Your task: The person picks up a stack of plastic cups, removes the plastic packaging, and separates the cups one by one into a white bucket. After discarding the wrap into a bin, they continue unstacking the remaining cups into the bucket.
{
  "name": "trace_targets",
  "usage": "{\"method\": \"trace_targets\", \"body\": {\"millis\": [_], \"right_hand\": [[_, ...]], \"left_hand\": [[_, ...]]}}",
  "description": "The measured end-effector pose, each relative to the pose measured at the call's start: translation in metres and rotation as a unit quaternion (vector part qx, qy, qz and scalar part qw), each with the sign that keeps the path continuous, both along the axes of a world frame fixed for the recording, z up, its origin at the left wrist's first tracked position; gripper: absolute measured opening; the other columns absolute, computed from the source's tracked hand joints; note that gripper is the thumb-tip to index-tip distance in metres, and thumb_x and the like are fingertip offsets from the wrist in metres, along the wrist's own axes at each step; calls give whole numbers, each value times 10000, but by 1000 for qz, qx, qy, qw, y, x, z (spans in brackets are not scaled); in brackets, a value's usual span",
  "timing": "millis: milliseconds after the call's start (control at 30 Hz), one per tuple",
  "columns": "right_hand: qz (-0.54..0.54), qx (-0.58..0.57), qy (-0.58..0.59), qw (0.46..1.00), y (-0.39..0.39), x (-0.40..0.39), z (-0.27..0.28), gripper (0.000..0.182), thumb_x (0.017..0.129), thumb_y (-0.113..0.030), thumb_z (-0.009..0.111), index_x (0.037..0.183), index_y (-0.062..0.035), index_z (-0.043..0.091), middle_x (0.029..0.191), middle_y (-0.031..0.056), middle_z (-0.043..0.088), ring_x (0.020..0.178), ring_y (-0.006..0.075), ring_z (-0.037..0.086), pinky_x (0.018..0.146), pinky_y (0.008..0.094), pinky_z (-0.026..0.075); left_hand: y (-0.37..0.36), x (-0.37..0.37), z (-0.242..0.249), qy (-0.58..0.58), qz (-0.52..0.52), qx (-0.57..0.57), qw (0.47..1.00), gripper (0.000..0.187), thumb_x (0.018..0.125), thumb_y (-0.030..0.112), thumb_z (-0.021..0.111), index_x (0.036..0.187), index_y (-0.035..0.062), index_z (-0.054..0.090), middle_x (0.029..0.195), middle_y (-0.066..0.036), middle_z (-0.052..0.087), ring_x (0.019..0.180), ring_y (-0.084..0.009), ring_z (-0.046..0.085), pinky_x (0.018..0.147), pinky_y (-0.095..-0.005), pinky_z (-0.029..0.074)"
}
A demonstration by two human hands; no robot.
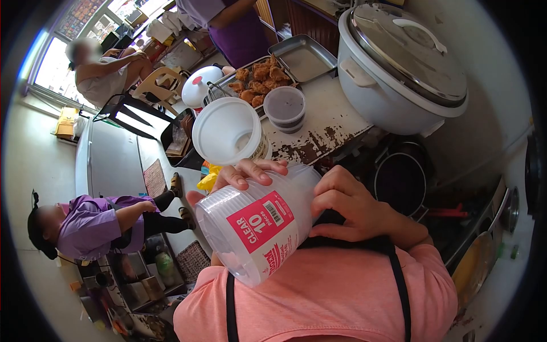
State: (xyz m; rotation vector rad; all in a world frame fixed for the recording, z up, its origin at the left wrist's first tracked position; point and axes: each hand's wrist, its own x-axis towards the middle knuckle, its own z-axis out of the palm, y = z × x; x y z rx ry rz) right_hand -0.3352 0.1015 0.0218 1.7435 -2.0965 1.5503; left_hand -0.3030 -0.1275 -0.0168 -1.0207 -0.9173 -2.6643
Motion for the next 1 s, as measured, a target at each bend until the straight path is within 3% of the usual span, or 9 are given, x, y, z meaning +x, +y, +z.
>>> {"method": "trace_targets", "body": {"millis": [100, 200, 300, 400, 500, 600, 700, 1000], "right_hand": [[14, 3, 18, 1000, -2, -4, 1, 308, 733, -222, 772, 942, -115, 573, 994, 59, 528, 896, 246, 469, 787, 334, 394], [7, -3, 60, 998, -3, -3, -2, 313, 724, -200, 780, 928, -96, 566, 1027, 65, 536, 939, 260, 484, 818, 346, 409], [-58, -79, -39, 994, -9, 5, -7, 328, 714, -167, 786, 944, -67, 576, 1078, 81, 548, 990, 277, 507, 853, 367, 430], [-60, -31, 38, 997, -11, 4, 2, 367, 709, -144, 788, 995, -45, 581, 1120, 104, 552, 1023, 294, 524, 872, 385, 445], [-45, -26, 66, 996, -11, 4, -4, 400, 712, -144, 785, 1044, -44, 586, 1140, 113, 546, 1014, 292, 537, 860, 387, 453], [-14, -32, 58, 998, -16, -2, -4, 367, 713, -154, 785, 1008, -65, 585, 1087, 97, 547, 992, 274, 523, 853, 380, 439], [24, -10, 7, 1000, -19, -9, 0, 309, 718, -182, 778, 940, -97, 580, 997, 69, 538, 932, 252, 500, 816, 361, 412], [105, -5, 34, 994, -29, -13, 5, 250, 737, -175, 747, 754, -125, 502, 785, 16, 503, 749, 214, 478, 675, 338, 355]], "left_hand": [[-3, 4, 14, -32, 8, -41, 999, 799, 863, 767, 261, 1045, 92, 648, 1039, -189, 623, 1153, -459, 498, 1059, -601, 272], [-3, 0, 1, -17, 19, -3, 1000, 785, 873, 755, 258, 1039, 95, 649, 1026, -187, 623, 1145, -453, 502, 1060, -601, 269], [-10, -3, 1, 3, 29, -18, 999, 781, 875, 752, 259, 1035, 95, 648, 1021, -189, 620, 1141, -446, 506, 1063, -596, 268], [-25, -8, -7, 62, -18, -51, 997, 801, 846, 781, 263, 1168, 125, 591, 1163, -190, 569, 1253, -464, 402, 1106, -640, 189], [-29, -10, -10, 80, -10, -39, 996, 801, 840, 786, 272, 1166, 127, 592, 1164, -190, 568, 1251, -465, 401, 1108, -640, 186], [-29, -6, -7, 70, -13, -36, 997, 799, 843, 783, 274, 1164, 125, 593, 1166, -188, 568, 1243, -468, 407, 1103, -640, 192], [-17, 8, 4, 4, 52, -20, 998, 796, 899, 728, 204, 1054, 75, 630, 1037, -194, 616, 1133, -445, 514, 1057, -591, 282], [-20, 10, -1, -8, 63, -10, 998, 768, 911, 701, 226, 1036, 59, 628, 1013, -200, 621, 1115, -450, 522, 1047, -575, 303]]}}
